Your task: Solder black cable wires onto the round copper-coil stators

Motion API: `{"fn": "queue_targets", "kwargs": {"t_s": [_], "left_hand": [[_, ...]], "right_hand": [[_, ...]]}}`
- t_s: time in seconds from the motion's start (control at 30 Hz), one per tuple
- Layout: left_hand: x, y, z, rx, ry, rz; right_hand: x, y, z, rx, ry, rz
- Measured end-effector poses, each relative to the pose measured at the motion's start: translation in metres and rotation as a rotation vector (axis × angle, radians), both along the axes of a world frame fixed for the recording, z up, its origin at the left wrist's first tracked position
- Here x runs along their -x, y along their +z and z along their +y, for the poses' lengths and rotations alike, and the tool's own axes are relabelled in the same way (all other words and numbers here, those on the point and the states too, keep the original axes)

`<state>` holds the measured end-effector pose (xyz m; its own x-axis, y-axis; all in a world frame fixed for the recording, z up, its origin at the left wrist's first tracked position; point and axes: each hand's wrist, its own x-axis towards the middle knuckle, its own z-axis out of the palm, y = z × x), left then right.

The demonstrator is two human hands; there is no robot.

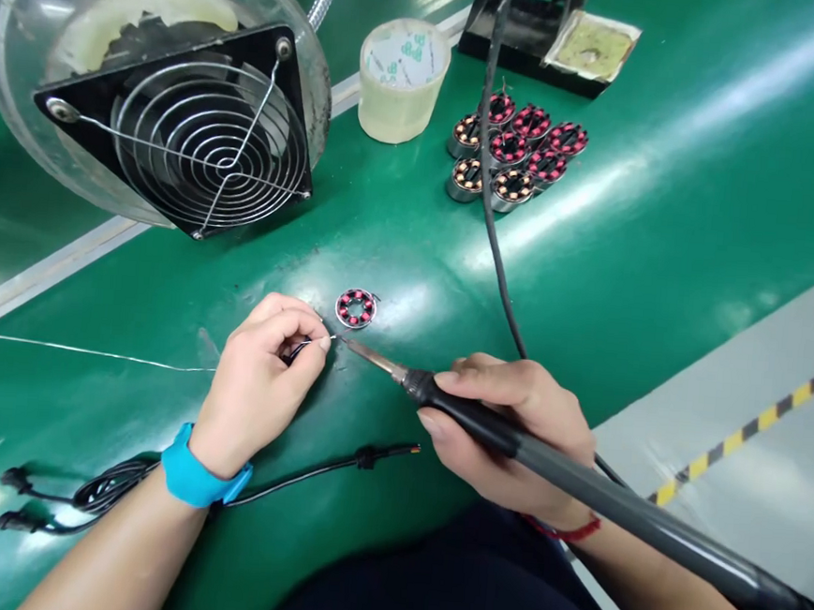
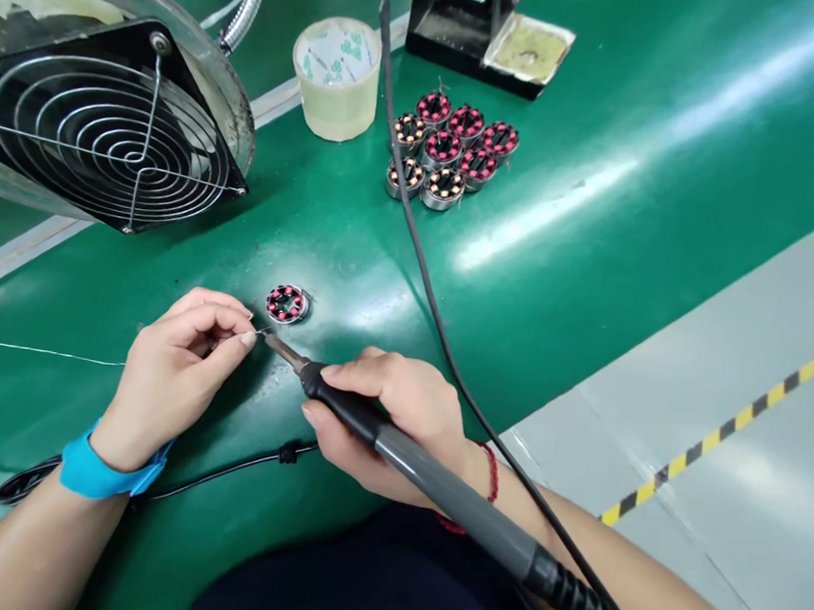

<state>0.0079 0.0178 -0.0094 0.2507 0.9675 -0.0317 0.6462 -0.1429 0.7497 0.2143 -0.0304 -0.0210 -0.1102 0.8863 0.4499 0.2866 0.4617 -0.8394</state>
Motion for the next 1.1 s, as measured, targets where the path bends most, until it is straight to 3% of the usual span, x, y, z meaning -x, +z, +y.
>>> {"fn": "queue_targets", "kwargs": {"t_s": [0.27, 0.9, 1.1], "left_hand": [[0.001, -0.001, 0.0, -0.006, 0.001, -0.018], [0.0, 0.001, 0.0, 0.003, -0.004, 0.004], [0.002, 0.0, 0.0, -0.02, -0.018, 0.017]], "right_hand": [[0.001, 0.0, -0.001, 0.028, -0.013, -0.092], [0.002, 0.001, -0.001, -0.009, -0.049, -0.07], [-0.003, 0.012, 0.019, 0.018, 0.087, -0.218]]}}
